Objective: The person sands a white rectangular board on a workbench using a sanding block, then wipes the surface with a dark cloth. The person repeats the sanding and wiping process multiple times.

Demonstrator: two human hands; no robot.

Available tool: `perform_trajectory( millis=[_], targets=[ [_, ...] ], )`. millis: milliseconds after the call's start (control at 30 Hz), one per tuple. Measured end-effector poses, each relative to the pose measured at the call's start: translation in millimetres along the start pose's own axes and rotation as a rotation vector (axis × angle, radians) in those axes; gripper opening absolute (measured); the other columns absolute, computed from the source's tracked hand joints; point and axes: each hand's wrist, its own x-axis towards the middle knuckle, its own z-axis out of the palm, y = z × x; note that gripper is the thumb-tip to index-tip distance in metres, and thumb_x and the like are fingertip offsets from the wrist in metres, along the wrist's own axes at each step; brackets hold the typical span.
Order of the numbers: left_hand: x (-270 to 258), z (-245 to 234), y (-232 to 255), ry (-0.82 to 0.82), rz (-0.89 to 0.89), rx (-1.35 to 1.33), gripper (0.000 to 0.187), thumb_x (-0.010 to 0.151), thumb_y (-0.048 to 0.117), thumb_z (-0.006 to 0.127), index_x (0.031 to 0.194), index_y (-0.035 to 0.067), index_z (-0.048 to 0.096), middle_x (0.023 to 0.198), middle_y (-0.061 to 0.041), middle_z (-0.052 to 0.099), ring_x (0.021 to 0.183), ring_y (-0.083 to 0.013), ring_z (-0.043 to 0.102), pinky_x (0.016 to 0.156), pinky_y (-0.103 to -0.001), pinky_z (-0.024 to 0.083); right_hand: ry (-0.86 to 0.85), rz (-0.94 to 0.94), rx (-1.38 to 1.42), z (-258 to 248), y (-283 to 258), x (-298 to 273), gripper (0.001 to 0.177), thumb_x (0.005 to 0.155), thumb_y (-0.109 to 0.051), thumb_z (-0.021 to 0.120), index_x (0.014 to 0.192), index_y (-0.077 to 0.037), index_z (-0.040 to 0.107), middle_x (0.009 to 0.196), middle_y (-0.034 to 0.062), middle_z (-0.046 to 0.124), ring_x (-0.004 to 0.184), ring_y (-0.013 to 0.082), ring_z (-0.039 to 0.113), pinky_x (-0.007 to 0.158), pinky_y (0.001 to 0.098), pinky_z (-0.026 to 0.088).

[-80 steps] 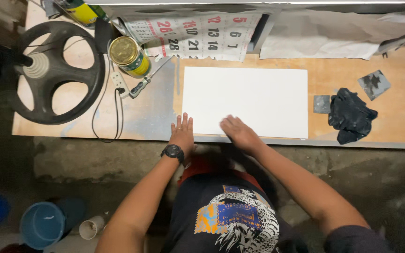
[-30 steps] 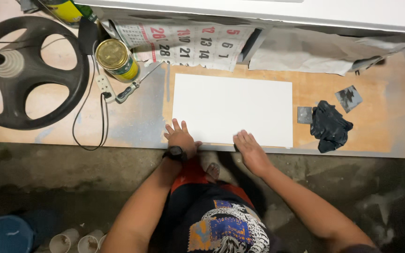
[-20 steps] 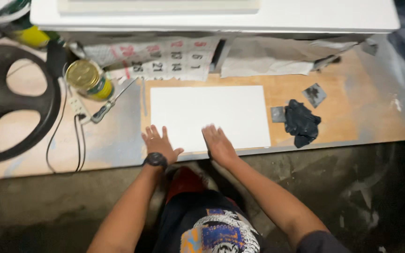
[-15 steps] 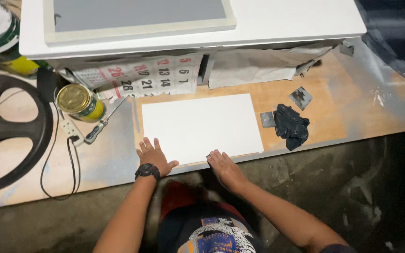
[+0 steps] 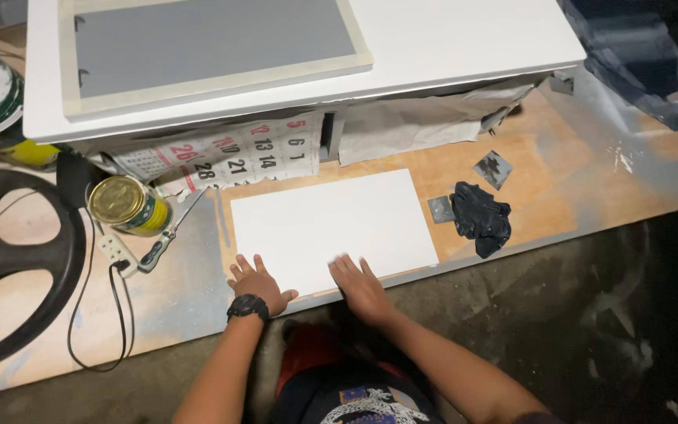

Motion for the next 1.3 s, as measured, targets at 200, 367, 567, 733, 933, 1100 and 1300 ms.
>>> perform_trajectory(
  millis=[200, 367, 567, 733, 933, 1100, 1300],
  targets=[
    [6.8, 4.3, -0.3, 0.003, -0.002, -0.001, 0.129, 0.098, 0.084, 0.057, 0.179, 0.0, 0.002, 0.183, -0.036, 0.002, 0.168, -0.052, 0.012, 0.131, -0.064, 0.024, 0.146, -0.019, -0.072, 38.2, 16.9, -11.4, 0.053, 0.107, -0.004, 0.054, 0.159, -0.01, 0.055, 0.163, 0.021, 0.057, 0.153, 0.0389, 0.05, 0.126, 0.0664, 0.034],
    [8.9, 9.3, 1.7, 0.018, -0.006, -0.004, 0.129, 0.097, 0.083, 0.059, 0.179, 0.0, 0.003, 0.183, -0.036, 0.002, 0.168, -0.052, 0.012, 0.131, -0.064, 0.024, 0.127, 0.08, -0.113, 26.4, 22.3, 92.0, 0.055, 0.105, 0.0, 0.051, 0.16, -0.006, 0.055, 0.163, 0.0225, 0.057, 0.156, 0.0375, 0.049, 0.129, 0.063, 0.033],
    [-3.1, -1.6, -1.9, 0.036, 0.007, -0.039, 0.129, 0.097, 0.082, 0.06, 0.179, 0.0, 0.004, 0.183, -0.035, 0.002, 0.169, -0.0502, 0.013, 0.133, -0.061, 0.024, 0.014, 0.147, -0.008, 5.7, -9.3, 18.2, 0.064, 0.105, 0.005, 0.048, 0.167, -0.006, 0.046, 0.171, 0.0219, 0.048, 0.162, 0.0382, 0.04, 0.133, 0.065, 0.024],
    [-11.7, 1.7, -6.3, 0.049, 0.025, -0.09, 0.13, 0.096, 0.081, 0.063, 0.179, -0.001, 0.005, 0.183, -0.036, 0.002, 0.169, -0.0516, 0.014, 0.132, -0.062, 0.025, 0.267, -0.015, -0.299, 38.7, -2.3, -45.7, 0.057, 0.104, -0.009, 0.056, 0.159, -0.019, 0.057, 0.164, 0.0099, 0.059, 0.153, 0.0256, 0.054, 0.127, 0.0594, 0.035],
    [-11.2, 2.0, -5.8, 0.036, 0.042, -0.083, 0.129, 0.098, 0.081, 0.059, 0.179, -0.002, 0.002, 0.183, -0.037, -0.001, 0.169, -0.0523, 0.01, 0.133, -0.061, 0.023, -0.045, 0.197, -0.123, -5.6, 15.2, 73.5, 0.053, 0.112, -0.008, 0.047, 0.164, -0.018, 0.054, 0.171, 0.0099, 0.053, 0.163, 0.0266, 0.044, 0.133, 0.0681, 0.023],
    [-16.8, -8.9, -12.4, 0.051, 0.071, -0.132, 0.129, 0.098, 0.081, 0.059, 0.178, -0.003, 0.002, 0.183, -0.037, -0.001, 0.169, -0.0524, 0.01, 0.134, -0.061, 0.023, -0.006, 0.226, -0.155, -20.9, -12.3, 83.7, 0.056, 0.108, -0.001, 0.047, 0.163, -0.003, 0.052, 0.167, 0.0226, 0.055, 0.16, 0.0374, 0.047, 0.129, 0.0656, 0.03],
    [-18.8, -6.4, -12.0, 0.052, 0.053, -0.166, 0.129, 0.097, 0.077, 0.064, 0.178, -0.001, 0.001, 0.182, -0.036, -0.002, 0.169, -0.0523, 0.008, 0.134, -0.062, 0.022, -0.068, 0.185, -0.067, 11.4, -20.2, -22.9, 0.063, 0.107, 0.001, 0.053, 0.168, -0.011, 0.047, 0.172, 0.0153, 0.049, 0.163, 0.0311, 0.04, 0.135, 0.062, 0.023]
  ],
)
